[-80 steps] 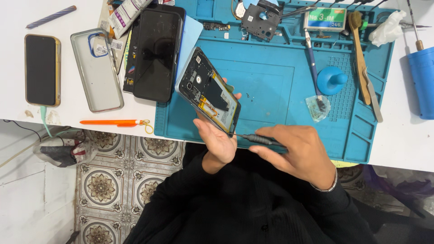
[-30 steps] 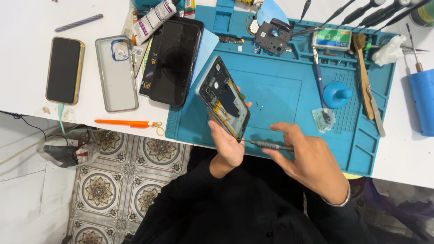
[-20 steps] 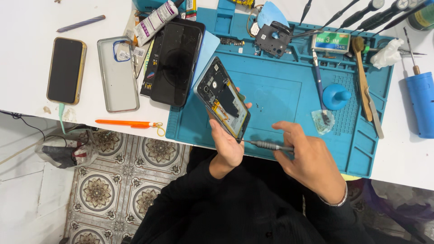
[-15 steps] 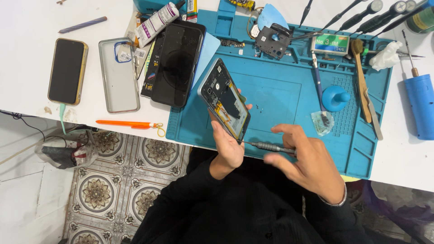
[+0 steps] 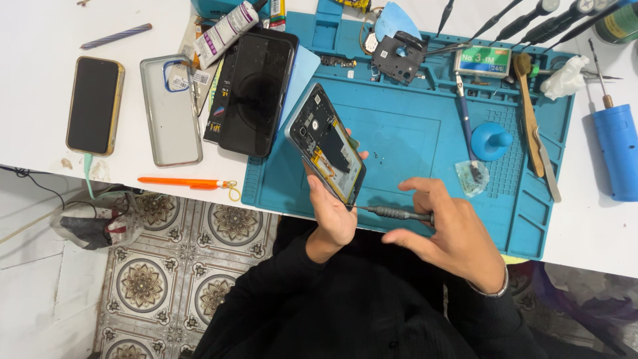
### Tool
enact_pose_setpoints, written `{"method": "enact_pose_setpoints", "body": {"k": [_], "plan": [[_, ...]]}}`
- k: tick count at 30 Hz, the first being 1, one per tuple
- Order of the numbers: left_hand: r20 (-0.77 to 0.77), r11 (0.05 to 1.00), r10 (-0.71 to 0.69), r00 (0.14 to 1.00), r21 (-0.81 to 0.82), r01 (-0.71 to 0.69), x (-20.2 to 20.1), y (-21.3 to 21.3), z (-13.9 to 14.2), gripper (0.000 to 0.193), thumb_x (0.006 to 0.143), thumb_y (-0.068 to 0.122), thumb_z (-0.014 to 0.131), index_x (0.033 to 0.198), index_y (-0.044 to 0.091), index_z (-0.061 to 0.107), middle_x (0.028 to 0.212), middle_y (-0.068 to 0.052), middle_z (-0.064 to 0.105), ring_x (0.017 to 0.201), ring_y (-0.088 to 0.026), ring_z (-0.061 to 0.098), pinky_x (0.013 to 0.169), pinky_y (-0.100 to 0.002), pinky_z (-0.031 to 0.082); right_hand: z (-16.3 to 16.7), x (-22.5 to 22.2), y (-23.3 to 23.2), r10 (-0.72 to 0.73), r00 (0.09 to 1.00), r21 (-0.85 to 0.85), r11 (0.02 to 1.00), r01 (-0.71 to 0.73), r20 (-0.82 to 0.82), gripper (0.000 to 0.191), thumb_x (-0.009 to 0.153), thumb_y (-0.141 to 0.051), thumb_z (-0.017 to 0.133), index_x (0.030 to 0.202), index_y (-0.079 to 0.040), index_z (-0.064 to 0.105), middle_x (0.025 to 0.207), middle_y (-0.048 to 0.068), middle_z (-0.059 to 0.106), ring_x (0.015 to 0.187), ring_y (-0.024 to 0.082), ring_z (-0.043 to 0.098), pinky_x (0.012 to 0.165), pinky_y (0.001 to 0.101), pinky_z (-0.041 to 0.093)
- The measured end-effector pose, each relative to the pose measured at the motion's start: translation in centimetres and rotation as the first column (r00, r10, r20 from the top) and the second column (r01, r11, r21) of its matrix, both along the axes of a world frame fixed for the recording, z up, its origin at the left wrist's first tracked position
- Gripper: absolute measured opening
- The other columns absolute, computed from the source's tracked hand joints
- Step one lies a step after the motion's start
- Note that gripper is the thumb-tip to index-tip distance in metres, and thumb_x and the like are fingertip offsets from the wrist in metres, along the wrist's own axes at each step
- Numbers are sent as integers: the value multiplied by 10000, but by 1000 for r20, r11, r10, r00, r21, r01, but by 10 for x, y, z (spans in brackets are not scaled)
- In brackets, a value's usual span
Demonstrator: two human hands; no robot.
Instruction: The person attaches a blue suction cup to a smartphone screen and pries along the edge with a small tool to open the phone. They then hold the opened phone and use a screwdriver to unscrew and work on the internal components.
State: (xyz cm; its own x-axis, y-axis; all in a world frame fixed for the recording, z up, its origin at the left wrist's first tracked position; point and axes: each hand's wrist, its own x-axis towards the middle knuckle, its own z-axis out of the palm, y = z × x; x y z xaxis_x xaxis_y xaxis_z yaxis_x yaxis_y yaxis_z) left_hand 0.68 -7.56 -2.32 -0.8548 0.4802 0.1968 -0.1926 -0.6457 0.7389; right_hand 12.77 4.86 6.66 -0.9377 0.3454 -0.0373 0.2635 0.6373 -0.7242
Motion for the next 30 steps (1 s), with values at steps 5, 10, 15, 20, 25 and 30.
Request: {"method": "enact_pose_setpoints", "body": {"k": [5,10,15,20,25,30], "plan": [[17,1000,10,1000,-10,-10,0,0,1,701,1120,540,263,1656,102,157,1640,-172,326,1509,-277,390,1220,-508,432,-4,1,1,11,999,13,1000,-10,-51,547,804,-139,798,1254,-24,508,658,85,578,567,229,592,544,333,466],[20,1000,20,1000,-13,-20,1,1,2,711,1117,551,268,1652,95,163,1639,-172,335,1508,-279,397,1225,-506,430,-9,4,2,9,998,-16,1000,-10,-60,608,735,-87,795,1261,-30,497,674,85,598,564,238,605,523,343,466],[24,1000,18,1000,-9,-18,1,1,1,722,1116,564,272,1653,91,176,1634,-176,344,1498,-278,408,1219,-501,436,-12,5,6,49,998,-51,997,-51,-38,490,797,-146,817,1215,-51,579,719,92,628,577,214,604,537,317,457],[38,1000,21,999,19,-22,1,2,1,716,1123,565,277,1654,92,197,1623,-182,359,1473,-278,432,1212,-501,447,-16,8,9,-4,997,-114,993,-4,-71,244,818,-155,805,1025,-55,723,686,40,693,507,121,617,484,257,446],[76,999,30,997,41,-33,1,4,2,717,1113,571,273,1639,88,210,1632,-174,344,1477,-275,424,1187,-508,459,-18,9,13,-169,974,-38,986,165,-151,182,866,-138,790,993,-32,715,683,15,668,537,72,556,495,243,392],[52,999,29,998,16,-30,2,2,4,770,1096,623,230,1661,104,169,1643,-174,337,1492,-279,416,1207,-506,444,-26,10,1,-196,963,-322,938,128,-187,135,964,-92,697,1062,-16,643,759,9,620,613,50,458,554,229,366]]}}
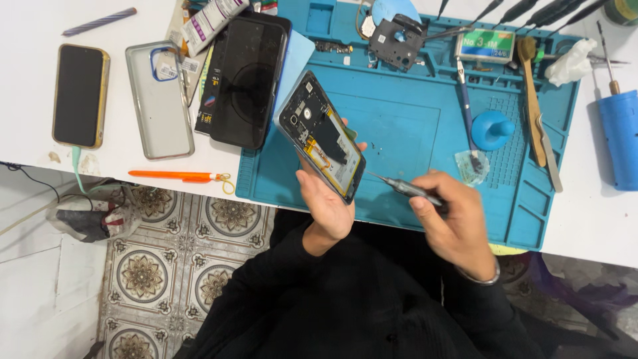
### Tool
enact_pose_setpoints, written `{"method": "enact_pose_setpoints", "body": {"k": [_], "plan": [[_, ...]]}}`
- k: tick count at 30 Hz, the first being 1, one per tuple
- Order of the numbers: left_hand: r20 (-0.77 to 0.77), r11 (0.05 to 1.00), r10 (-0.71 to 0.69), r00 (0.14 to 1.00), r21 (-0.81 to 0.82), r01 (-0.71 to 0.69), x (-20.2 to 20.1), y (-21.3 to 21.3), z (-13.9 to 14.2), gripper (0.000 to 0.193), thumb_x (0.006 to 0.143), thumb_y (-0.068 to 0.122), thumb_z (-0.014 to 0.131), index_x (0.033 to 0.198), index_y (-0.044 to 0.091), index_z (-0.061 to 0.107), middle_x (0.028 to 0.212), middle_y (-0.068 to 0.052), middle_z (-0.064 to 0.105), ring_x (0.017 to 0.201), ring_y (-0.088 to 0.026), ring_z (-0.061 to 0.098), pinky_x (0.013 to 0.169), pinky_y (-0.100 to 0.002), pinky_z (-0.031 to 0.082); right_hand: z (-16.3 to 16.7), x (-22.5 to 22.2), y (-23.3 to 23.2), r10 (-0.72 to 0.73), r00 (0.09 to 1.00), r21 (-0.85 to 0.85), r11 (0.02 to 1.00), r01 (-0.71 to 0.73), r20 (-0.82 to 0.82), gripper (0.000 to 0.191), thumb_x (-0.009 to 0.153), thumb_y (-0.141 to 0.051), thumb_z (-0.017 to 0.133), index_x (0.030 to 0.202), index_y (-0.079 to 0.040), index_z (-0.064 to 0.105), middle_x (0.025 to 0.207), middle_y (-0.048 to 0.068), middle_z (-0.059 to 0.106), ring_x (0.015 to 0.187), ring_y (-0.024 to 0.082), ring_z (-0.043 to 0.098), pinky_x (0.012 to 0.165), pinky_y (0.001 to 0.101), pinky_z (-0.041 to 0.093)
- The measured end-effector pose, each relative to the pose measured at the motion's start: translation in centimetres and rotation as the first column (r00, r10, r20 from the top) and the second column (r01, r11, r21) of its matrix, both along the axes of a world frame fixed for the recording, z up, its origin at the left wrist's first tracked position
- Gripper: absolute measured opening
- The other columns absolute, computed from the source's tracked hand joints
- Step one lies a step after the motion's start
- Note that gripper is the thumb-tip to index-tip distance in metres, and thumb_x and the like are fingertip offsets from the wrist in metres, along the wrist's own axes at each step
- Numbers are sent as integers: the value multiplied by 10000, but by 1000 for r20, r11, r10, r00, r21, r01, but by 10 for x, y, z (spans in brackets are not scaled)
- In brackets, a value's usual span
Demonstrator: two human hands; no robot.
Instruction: The person attaches a blue suction cup to a smartphone screen and pries along the edge with a small tool to open the phone. They then hold the opened phone and use a screwdriver to unscrew and work on the internal components.
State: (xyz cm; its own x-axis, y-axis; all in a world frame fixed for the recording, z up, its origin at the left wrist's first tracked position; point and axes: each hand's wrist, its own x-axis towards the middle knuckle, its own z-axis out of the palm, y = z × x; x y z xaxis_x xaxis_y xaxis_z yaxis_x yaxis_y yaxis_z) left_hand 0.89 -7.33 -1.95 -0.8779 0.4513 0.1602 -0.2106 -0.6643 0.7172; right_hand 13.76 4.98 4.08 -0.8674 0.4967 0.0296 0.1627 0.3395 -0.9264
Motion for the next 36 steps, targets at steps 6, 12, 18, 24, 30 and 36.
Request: {"method": "enact_pose_setpoints", "body": {"k": [6,12,18,24,30,36], "plan": [[3,1000,-9,1000,-3,9,2,0,4,819,1079,665,192,1670,100,150,1649,-176,335,1488,-289,419,1218,-504,420,-30,-16,-31,44,972,-208,974,-93,-229,195,1041,-40,607,1031,-52,413,975,63,616,752,62,473,658,211,431],[21,1000,-22,1000,-17,23,-1,-2,7,815,1068,664,210,1658,103,162,1634,-172,340,1490,-286,407,1214,-512,429,-32,-31,-44,4,947,-335,935,-118,-322,181,1108,-70,531,1038,-76,364,903,60,564,774,85,446,691,253,437],[17,1000,-3,1000,-8,3,-1,0,5,805,1081,660,223,1655,97,184,1627,-182,350,1485,-291,414,1190,-516,449,-12,-30,-37,108,992,12,994,-108,-66,155,1071,-106,530,1003,-27,645,768,61,605,648,125,512,603,289,432],[33,1000,-12,999,-10,12,-2,-1,1,825,1057,673,237,1655,110,160,1646,-169,314,1508,-292,387,1191,-523,451,-16,-34,-43,135,984,115,986,-121,-117,113,982,-56,651,1086,-41,692,724,48,617,596,117,563,554,276,426],[13,1000,4,1000,-11,-4,-1,3,-6,840,1057,683,254,1653,97,164,1662,-166,301,1516,-296,384,1176,-528,455,-22,-36,-47,72,988,137,989,-53,-138,195,844,-82,820,1026,-67,752,507,-5,470,419,75,407,427,276,307],[-8,999,-34,999,-15,34,1,1,-11,823,1066,686,248,1649,110,171,1655,-179,311,1512,-282,386,1199,-517,441,-22,-36,-42,73,993,116,991,-62,-97,165,821,-81,833,964,-70,750,495,-7,466,414,76,391,422,280,285]]}}
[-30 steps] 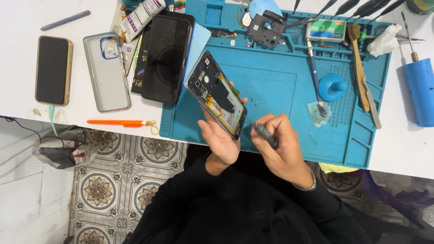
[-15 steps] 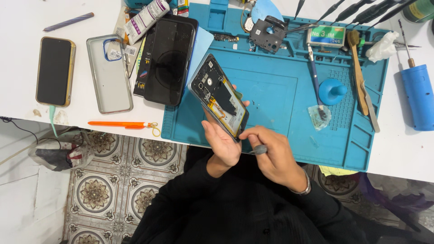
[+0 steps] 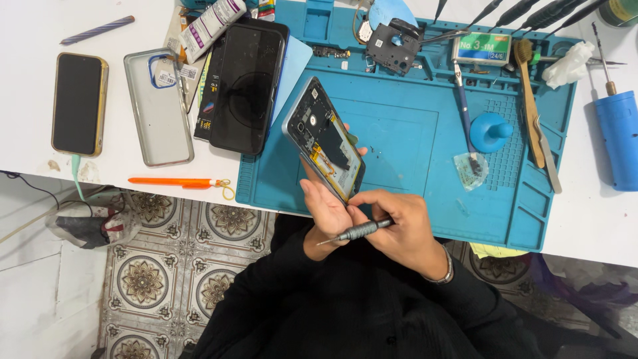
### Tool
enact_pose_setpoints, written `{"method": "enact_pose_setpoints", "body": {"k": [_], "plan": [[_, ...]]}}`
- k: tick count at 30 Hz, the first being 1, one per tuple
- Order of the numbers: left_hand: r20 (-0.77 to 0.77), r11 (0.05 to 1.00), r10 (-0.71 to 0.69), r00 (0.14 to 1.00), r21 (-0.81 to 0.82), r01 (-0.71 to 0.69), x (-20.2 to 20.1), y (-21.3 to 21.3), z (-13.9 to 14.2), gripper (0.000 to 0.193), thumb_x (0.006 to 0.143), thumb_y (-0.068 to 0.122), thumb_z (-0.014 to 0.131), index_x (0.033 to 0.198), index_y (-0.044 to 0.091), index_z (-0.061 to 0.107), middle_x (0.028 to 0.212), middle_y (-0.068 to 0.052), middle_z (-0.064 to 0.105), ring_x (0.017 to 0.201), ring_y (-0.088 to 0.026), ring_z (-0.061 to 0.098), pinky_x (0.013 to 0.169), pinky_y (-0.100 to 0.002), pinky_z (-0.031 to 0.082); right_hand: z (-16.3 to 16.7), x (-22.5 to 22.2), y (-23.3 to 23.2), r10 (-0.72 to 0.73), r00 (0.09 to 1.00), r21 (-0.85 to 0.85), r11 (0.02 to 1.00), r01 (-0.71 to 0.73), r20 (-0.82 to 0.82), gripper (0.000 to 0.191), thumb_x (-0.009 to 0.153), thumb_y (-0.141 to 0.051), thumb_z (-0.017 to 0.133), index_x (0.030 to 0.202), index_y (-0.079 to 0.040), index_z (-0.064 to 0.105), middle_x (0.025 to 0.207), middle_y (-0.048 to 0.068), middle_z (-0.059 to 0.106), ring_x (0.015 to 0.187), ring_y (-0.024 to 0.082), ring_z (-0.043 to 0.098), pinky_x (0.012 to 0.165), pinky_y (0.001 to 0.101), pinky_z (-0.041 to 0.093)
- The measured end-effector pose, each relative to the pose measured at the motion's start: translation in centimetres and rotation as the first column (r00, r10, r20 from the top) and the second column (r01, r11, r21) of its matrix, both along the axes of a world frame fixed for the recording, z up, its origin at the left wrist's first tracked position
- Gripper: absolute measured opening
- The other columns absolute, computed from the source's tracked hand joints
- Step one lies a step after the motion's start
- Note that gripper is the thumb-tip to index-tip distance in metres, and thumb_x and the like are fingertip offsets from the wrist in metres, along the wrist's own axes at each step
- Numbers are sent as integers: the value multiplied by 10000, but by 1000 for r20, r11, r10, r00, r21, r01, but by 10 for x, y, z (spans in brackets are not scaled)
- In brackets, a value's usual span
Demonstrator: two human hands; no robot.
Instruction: The person attaches a blue suction cup to a smartphone screen and pries along the edge with a small tool to open the phone. They then hold the opened phone and use a screwdriver to unscrew and work on the internal components.
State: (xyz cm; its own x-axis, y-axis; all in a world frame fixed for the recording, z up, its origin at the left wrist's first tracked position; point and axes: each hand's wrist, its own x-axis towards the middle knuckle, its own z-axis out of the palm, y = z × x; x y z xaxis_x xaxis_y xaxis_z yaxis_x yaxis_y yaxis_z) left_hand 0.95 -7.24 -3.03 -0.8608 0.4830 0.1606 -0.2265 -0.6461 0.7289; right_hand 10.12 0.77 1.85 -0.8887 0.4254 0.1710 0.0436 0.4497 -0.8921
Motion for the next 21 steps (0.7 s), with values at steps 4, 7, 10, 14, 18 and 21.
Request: {"method": "enact_pose_setpoints", "body": {"k": [4,7,10,14,18,21], "plan": [[-26,1000,-4,1000,9,4,0,-1,-2,813,1091,683,264,1661,105,200,1648,-187,336,1442,-265,403,1166,-478,420,4,-1,1,1,1000,42,999,-2,9,160,816,-78,829,950,-74,741,515,-3,471,434,77,396,432,278,298],[-16,998,-50,999,41,51,-1,-1,-1,810,1084,687,282,1645,108,205,1670,-182,330,1448,-255,402,1239,-480,386,7,-5,2,19,1000,64,998,-20,14,160,801,-79,823,932,-79,732,525,1,469,443,71,410,436,273,314],[-41,997,-76,996,-17,75,-4,-2,1,794,1057,659,308,1621,117,174,1667,-157,285,1531,-249,364,1216,-487,390,8,-10,6,39,998,39,998,-40,42,154,774,-78,820,891,-79,721,505,4,460,430,77,401,428,276,311],[-101,991,-131,986,-38,127,-8,-7,6,748,1097,624,282,1627,105,189,1662,-169,314,1502,-243,393,1251,-469,372,6,-14,8,57,996,28,998,-59,64,158,735,-77,822,840,-80,704,490,1,453,420,73,387,425,274,311],[-116,995,-97,989,-22,95,-9,-9,10,681,1120,554,271,1615,89,221,1635,-171,348,1454,-251,433,1237,-469,393,4,-16,5,20,998,37,999,-23,67,155,731,-70,818,836,-77,704,485,-8,433,430,61,368,423,271,304],[-99,995,-97,990,-29,94,-10,-10,14,663,1112,520,261,1609,84,220,1620,-174,351,1445,-252,433,1223,-465,398,3,-17,4,3,999,37,999,-5,45,143,744,-75,823,837,-76,714,474,-15,413,427,52,351,422,268,285]]}}
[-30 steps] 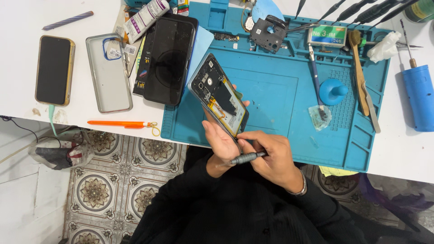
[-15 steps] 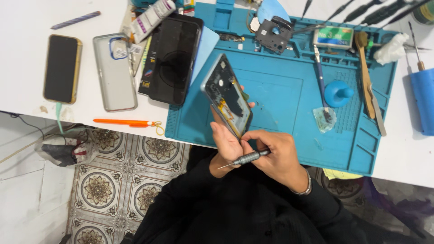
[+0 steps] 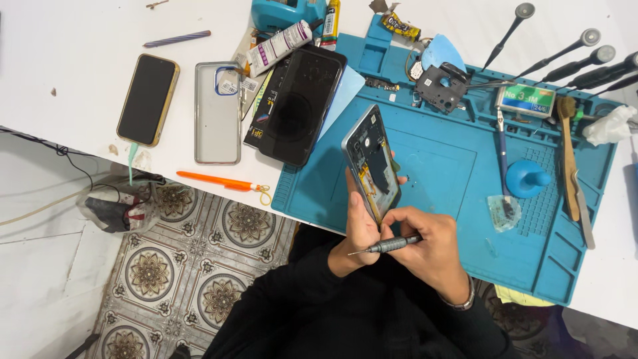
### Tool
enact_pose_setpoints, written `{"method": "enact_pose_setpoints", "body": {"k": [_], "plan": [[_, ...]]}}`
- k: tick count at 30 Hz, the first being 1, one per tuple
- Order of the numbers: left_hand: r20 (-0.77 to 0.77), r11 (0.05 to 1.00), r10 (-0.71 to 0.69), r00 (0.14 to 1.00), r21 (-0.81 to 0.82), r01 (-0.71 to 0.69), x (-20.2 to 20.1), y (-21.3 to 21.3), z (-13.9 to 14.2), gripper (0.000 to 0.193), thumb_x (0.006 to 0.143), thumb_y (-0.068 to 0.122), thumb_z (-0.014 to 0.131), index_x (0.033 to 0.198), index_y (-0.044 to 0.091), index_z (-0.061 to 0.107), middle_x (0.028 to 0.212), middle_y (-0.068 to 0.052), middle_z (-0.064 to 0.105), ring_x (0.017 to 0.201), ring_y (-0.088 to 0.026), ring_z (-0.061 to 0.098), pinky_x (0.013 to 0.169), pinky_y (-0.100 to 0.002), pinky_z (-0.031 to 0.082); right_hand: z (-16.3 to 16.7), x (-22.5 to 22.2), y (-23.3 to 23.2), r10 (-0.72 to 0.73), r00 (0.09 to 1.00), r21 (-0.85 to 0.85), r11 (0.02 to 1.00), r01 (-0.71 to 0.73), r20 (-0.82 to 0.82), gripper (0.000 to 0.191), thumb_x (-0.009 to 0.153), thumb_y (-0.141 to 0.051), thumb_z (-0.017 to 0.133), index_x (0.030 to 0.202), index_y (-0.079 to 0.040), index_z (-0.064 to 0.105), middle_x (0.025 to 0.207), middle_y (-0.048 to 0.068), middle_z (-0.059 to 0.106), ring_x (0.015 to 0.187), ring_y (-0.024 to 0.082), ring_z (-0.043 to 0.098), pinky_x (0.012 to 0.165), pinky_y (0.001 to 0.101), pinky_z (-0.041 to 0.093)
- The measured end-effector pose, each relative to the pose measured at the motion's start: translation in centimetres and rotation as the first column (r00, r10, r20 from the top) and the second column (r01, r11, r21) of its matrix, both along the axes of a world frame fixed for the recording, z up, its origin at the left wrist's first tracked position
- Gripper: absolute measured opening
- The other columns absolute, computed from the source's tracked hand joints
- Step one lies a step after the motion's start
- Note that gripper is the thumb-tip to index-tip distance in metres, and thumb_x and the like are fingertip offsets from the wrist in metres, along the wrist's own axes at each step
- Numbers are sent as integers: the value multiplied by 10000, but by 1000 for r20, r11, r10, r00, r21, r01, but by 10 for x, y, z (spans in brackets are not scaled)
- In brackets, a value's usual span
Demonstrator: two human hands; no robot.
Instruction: The person attaches a blue suction cup to a smartphone screen and pries along the edge with a small tool to open the phone. They then hold the opened phone and use a screwdriver to unscrew and work on the internal components.
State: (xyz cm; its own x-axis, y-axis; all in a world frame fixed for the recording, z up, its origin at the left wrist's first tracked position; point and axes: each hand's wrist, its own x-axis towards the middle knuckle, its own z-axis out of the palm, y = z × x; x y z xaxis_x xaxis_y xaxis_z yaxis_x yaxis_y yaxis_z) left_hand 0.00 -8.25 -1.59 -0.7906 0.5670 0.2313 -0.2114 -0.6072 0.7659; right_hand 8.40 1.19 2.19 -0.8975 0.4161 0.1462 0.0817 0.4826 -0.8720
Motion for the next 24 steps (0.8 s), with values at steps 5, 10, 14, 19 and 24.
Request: {"method": "enact_pose_setpoints", "body": {"k": [5,10,14,19,24], "plan": [[6,1000,-9,1000,-21,9,-1,-1,5,683,1102,535,263,1608,78,221,1613,-185,347,1437,-254,431,1217,-461,399,1,2,1,48,999,-29,998,-48,-5,142,746,-74,829,856,-72,739,469,-26,402,428,39,330,422,261,254],[-52,998,-3,999,-64,0,-3,-2,9,729,1086,575,262,1606,68,212,1613,-192,347,1450,-256,425,1214,-462,403,-1,2,1,14,999,-74,997,-11,42,151,739,-75,845,844,-69,737,475,-38,430,449,22,341,422,249,265],[-75,999,-20,997,-52,16,-3,-2,10,771,1087,616,227,1616,56,215,1631,-188,337,1420,-240,408,1190,-444,382,-1,2,2,11,999,-60,998,-9,44,153,728,-71,845,833,-64,734,475,-33,434,447,22,343,426,240,272],[-91,997,-65,994,-46,61,-2,-3,5,916,1034,735,122,1657,64,149,1662,-168,311,1478,-238,370,1277,-466,342,-3,2,3,32,999,-101,994,-29,26,184,695,-72,859,816,-67,719,510,-50,507,465,7,394,439,221,301],[24,993,-118,993,-15,119,2,-5,0,1007,986,811,106,1674,76,101,1676,-160,283,1452,-280,411,1277,-465,322,-6,4,3,29,1000,-139,990,-29,0,233,654,-86,882,796,-65,699,523,-49,525,475,3,415,446,217,314]]}}
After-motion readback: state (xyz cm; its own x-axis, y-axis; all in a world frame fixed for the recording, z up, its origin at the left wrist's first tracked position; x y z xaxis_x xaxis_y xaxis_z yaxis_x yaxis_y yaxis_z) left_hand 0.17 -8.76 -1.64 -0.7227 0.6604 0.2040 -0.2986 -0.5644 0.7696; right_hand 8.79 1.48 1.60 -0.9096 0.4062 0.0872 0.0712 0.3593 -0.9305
